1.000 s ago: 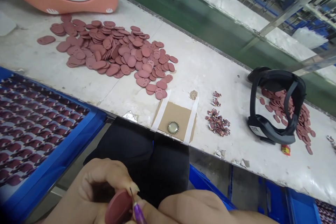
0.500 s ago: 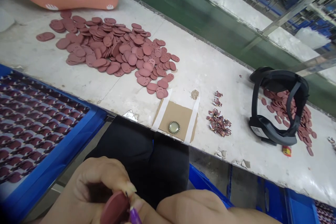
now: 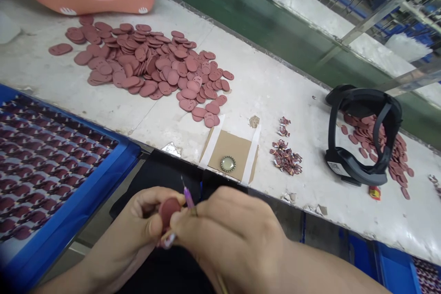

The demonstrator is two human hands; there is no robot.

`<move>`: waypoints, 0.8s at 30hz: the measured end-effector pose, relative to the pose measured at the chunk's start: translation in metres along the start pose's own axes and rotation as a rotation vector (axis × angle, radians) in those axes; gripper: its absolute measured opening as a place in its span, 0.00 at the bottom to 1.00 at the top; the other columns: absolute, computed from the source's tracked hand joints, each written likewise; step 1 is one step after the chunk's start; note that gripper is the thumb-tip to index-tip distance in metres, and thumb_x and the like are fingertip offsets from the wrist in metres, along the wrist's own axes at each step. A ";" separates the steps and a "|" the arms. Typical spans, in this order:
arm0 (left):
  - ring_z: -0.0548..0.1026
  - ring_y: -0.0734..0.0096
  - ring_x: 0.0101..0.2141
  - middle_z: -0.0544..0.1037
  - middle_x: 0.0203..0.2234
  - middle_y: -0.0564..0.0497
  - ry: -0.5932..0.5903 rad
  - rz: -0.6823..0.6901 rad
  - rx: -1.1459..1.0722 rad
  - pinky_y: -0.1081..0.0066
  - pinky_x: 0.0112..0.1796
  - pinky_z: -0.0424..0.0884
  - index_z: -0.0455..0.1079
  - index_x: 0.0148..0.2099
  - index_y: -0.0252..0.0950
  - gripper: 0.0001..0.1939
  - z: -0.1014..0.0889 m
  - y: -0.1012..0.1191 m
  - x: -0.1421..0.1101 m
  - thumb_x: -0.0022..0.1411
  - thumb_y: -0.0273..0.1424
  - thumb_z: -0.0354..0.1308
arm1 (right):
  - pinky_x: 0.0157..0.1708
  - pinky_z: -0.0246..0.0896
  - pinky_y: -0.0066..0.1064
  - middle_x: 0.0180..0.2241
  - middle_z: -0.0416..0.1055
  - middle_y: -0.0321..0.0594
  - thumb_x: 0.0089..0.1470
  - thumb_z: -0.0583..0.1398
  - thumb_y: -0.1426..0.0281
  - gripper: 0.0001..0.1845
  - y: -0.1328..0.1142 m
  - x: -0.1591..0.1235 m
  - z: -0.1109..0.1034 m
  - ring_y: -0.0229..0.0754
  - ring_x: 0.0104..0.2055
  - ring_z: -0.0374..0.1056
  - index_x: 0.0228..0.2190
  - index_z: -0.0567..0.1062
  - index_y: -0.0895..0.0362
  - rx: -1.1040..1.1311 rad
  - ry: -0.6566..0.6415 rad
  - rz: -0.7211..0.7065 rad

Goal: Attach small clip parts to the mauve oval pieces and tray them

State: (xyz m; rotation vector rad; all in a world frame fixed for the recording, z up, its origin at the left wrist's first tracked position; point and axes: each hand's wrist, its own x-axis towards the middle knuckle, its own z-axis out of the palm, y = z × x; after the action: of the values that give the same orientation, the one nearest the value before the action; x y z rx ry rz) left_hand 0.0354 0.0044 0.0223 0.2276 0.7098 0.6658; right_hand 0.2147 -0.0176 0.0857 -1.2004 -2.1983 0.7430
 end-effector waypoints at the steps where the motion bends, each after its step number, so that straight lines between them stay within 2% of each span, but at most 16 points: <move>1: 0.74 0.80 0.20 0.79 0.19 0.54 0.025 0.006 -0.001 0.83 0.22 0.69 0.82 0.31 0.36 0.15 -0.003 -0.002 0.003 0.40 0.36 0.76 | 0.33 0.70 0.25 0.33 0.76 0.39 0.60 0.61 0.78 0.09 0.006 0.005 0.003 0.36 0.31 0.71 0.42 0.75 0.58 0.016 0.018 -0.016; 3: 0.74 0.81 0.22 0.79 0.22 0.53 0.070 -0.022 -0.022 0.85 0.22 0.69 0.81 0.33 0.34 0.14 -0.008 -0.006 0.008 0.44 0.37 0.75 | 0.34 0.68 0.26 0.31 0.76 0.36 0.60 0.62 0.77 0.06 0.018 0.013 0.006 0.35 0.31 0.71 0.39 0.75 0.57 0.055 0.025 0.003; 6: 0.75 0.81 0.23 0.79 0.22 0.54 0.083 -0.081 -0.095 0.87 0.23 0.70 0.80 0.31 0.34 0.12 -0.011 -0.009 0.012 0.46 0.35 0.74 | 0.33 0.66 0.25 0.30 0.76 0.34 0.59 0.62 0.77 0.04 0.026 0.023 0.008 0.35 0.30 0.72 0.35 0.76 0.57 0.084 -0.035 0.070; 9: 0.77 0.82 0.23 0.80 0.21 0.54 0.133 -0.113 -0.159 0.87 0.24 0.73 0.79 0.29 0.34 0.07 -0.011 -0.010 0.012 0.50 0.31 0.73 | 0.34 0.65 0.23 0.31 0.77 0.33 0.59 0.62 0.77 0.05 0.027 0.029 0.007 0.34 0.32 0.73 0.34 0.78 0.56 0.126 -0.090 0.140; 11: 0.78 0.82 0.23 0.81 0.22 0.54 0.167 -0.130 -0.179 0.87 0.24 0.74 0.79 0.29 0.33 0.04 -0.011 -0.011 0.011 0.55 0.27 0.69 | 0.35 0.65 0.22 0.30 0.78 0.32 0.58 0.63 0.77 0.05 0.026 0.030 0.006 0.33 0.32 0.73 0.33 0.78 0.56 0.155 -0.120 0.186; 14: 0.80 0.82 0.24 0.82 0.22 0.54 0.189 -0.140 -0.201 0.87 0.25 0.75 0.78 0.30 0.33 0.06 -0.011 -0.013 0.009 0.61 0.24 0.63 | 0.34 0.65 0.22 0.29 0.78 0.31 0.56 0.63 0.78 0.06 0.024 0.030 0.005 0.34 0.31 0.74 0.30 0.77 0.56 0.190 -0.147 0.227; 19: 0.80 0.81 0.23 0.81 0.22 0.54 0.205 -0.136 -0.213 0.87 0.24 0.75 0.77 0.31 0.33 0.07 -0.009 -0.012 0.006 0.62 0.23 0.62 | 0.33 0.65 0.23 0.30 0.78 0.33 0.56 0.64 0.77 0.05 0.023 0.029 0.005 0.35 0.31 0.74 0.33 0.79 0.56 0.156 -0.136 0.229; 24: 0.81 0.80 0.25 0.82 0.24 0.53 0.156 -0.128 -0.193 0.87 0.25 0.75 0.78 0.31 0.33 0.06 -0.011 -0.013 0.004 0.61 0.24 0.63 | 0.33 0.64 0.22 0.31 0.78 0.33 0.57 0.63 0.76 0.05 0.020 0.028 0.006 0.34 0.32 0.73 0.35 0.79 0.56 0.125 -0.127 0.204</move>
State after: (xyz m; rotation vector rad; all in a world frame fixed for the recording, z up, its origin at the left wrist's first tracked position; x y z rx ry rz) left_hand 0.0369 -0.0030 0.0069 -0.0475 0.7966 0.6291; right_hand 0.2091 0.0144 0.0729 -1.3603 -2.1132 1.0503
